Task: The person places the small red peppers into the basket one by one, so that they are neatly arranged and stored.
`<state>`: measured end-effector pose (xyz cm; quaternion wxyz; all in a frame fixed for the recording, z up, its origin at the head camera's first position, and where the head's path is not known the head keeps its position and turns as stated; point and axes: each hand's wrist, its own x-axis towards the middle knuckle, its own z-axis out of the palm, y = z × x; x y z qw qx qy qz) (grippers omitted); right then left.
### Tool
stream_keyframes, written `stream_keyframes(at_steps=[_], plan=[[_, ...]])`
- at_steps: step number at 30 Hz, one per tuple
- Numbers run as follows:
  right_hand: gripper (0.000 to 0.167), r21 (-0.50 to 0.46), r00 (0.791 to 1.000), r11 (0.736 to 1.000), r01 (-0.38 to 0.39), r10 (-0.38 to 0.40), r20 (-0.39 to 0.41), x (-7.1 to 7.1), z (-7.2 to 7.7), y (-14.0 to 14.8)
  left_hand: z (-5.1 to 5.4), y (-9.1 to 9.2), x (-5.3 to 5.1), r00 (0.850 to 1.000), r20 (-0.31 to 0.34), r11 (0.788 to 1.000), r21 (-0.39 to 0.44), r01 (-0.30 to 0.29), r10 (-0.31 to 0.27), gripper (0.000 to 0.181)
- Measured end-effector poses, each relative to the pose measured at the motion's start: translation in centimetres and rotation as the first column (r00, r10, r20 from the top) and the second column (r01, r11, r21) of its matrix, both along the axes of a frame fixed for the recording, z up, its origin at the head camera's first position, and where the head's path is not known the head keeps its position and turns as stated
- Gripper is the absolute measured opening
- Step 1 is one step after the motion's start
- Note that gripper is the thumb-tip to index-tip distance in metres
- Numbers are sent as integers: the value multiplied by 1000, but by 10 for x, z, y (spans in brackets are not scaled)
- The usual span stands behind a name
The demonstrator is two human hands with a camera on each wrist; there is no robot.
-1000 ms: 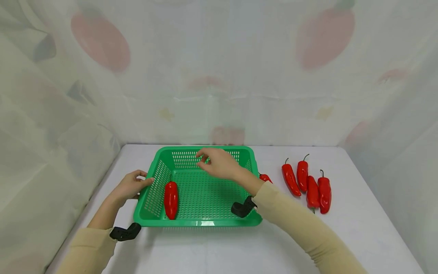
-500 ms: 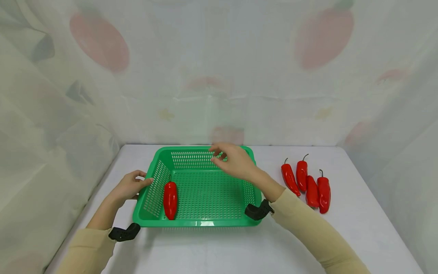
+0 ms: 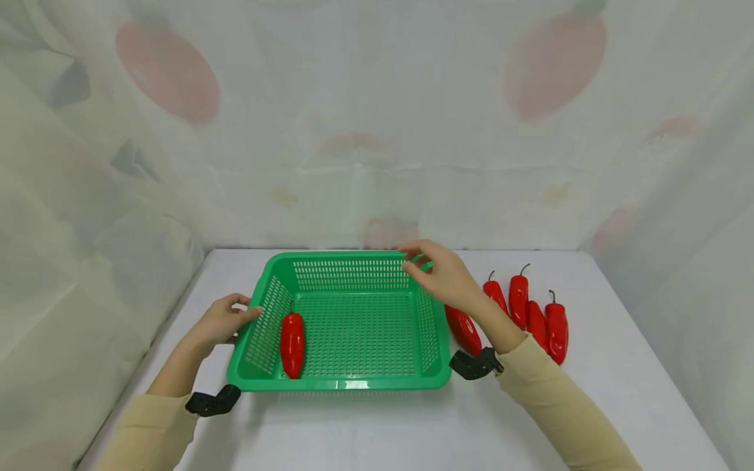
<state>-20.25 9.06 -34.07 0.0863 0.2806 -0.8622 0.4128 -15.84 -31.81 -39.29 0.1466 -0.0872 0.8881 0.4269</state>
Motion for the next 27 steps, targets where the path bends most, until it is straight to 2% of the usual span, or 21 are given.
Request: stream_keyframes(at_steps=[6,10,15,27], plan=[[30,-47,998,997,64,-64,-7,-2,-11,19,-1,0,0,1000,4,1000,-1,-8,8,49],[29,-80,992,989,124,-123,15,-3,-21,30,0,1,0,1000,1,1000,1,-9,9,48],[30,-77,983,981,178,-173,64,-4,-37,44,0,1,0,1000,-3,1000,5,-5,5,49],[42,-57,956,971,233,-218,195,1,-70,72,0,0,1,1000,7,1000,0,7,-7,53]])
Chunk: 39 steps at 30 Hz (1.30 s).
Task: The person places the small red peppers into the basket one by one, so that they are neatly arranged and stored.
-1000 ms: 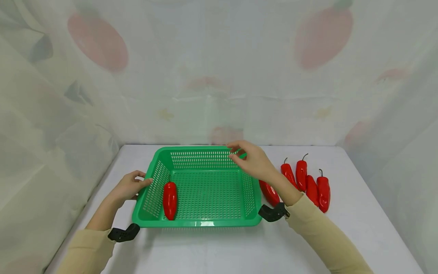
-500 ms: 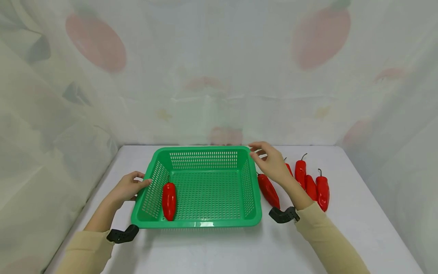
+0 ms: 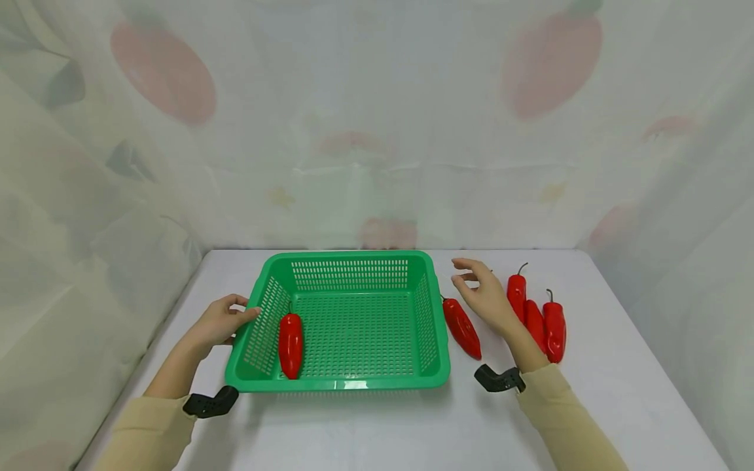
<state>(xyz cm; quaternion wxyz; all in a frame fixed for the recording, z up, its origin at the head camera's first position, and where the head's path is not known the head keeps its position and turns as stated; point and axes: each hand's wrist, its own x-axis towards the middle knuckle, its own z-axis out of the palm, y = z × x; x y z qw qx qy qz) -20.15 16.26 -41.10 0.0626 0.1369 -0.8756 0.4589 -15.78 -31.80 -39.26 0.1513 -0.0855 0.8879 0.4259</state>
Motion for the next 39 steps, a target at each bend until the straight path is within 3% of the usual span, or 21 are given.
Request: stream_keyframes(at_steps=[12,23,39], plan=[[47,-2,995,998,62,-62,75,9,-35,2,1,0,3,1000,3,1000,-1,1,-1,51],[51,97,980,989,112,-126,153,16,-63,4,0,-1,2,1000,2,1000,0,2,-2,52],[56,175,974,974,146,-172,144,22,-77,4,2,0,1,1000,-5,1000,6,7,-7,51]])
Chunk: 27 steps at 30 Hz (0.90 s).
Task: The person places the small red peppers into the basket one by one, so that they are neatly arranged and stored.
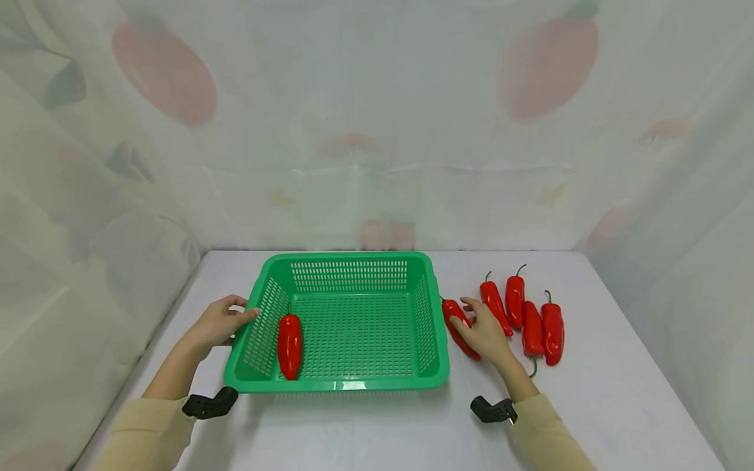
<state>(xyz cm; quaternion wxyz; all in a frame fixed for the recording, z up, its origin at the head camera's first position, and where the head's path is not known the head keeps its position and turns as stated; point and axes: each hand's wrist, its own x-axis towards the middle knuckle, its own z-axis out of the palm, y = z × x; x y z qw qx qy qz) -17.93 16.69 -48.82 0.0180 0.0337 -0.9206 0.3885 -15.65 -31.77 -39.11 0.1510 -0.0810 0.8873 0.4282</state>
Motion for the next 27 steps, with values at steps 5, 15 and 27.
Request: stream_keyframes(at_steps=[5,15,27], plan=[[56,18,1000,1000,3,-3,-1,1,-2,1,0,1,0,1000,5,1000,-9,1,-1,54],[59,70,999,997,18,-21,41,2,-3,-1,-2,-1,-2,1000,6,1000,-17,5,-5,55],[63,139,996,990,33,-43,76,2,-7,-4,-2,-1,-2,1000,10,1000,-11,0,0,55]])
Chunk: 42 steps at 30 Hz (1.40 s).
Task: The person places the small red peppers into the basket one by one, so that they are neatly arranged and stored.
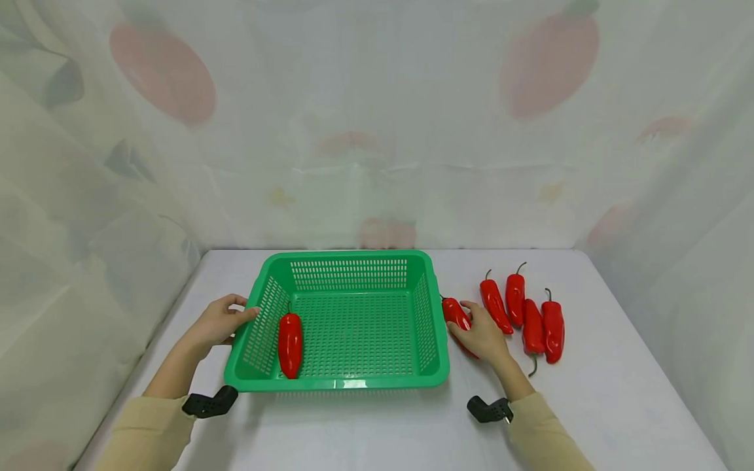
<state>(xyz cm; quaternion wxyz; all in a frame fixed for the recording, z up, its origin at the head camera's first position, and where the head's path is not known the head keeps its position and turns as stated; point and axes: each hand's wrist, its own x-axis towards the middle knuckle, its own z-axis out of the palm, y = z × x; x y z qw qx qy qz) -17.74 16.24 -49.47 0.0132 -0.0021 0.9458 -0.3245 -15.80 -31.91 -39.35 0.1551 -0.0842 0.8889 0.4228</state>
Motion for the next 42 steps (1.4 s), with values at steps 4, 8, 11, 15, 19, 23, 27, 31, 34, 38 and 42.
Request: stream_keyframes(at_steps=[4,8,11,15,19,23,27,31,34,38,42], plan=[[62,-8,1000,1000,4,-4,6,0,-1,-1,1,1,1,1000,1,1000,-5,-2,2,55],[61,-15,1000,1000,4,-4,8,0,-1,-2,2,1,1,1000,1,1000,0,-2,2,55],[61,-17,1000,1000,4,-4,8,0,-1,-2,3,1,2,1000,1,1000,2,-2,2,55],[60,-20,1000,1000,7,-6,9,0,0,-3,3,1,3,1000,3,1000,-5,-8,8,55],[60,-26,1000,1000,10,-10,6,-1,0,-3,3,0,3,1000,3,1000,-17,-13,13,56],[59,-42,1000,999,17,-17,1,-1,-1,-2,3,1,3,1000,4,1000,-16,-14,14,55],[57,-65,1000,998,26,-27,-12,0,0,-1,2,2,2,1000,4,1000,-3,-16,16,54],[55,-82,999,996,32,-33,-19,0,1,0,1,2,2,1000,1,1000,0,-16,16,53],[54,-97,999,995,38,-39,-13,-1,2,0,1,2,2,1000,0,1000,-3,-14,14,52],[54,-104,999,993,48,-49,-10,-2,5,0,2,2,2,1000,-2,1000,1,-14,14,53],[54,-102,998,993,53,-55,-8,-4,9,2,2,2,2,1000,-2,1000,8,-15,15,54]])
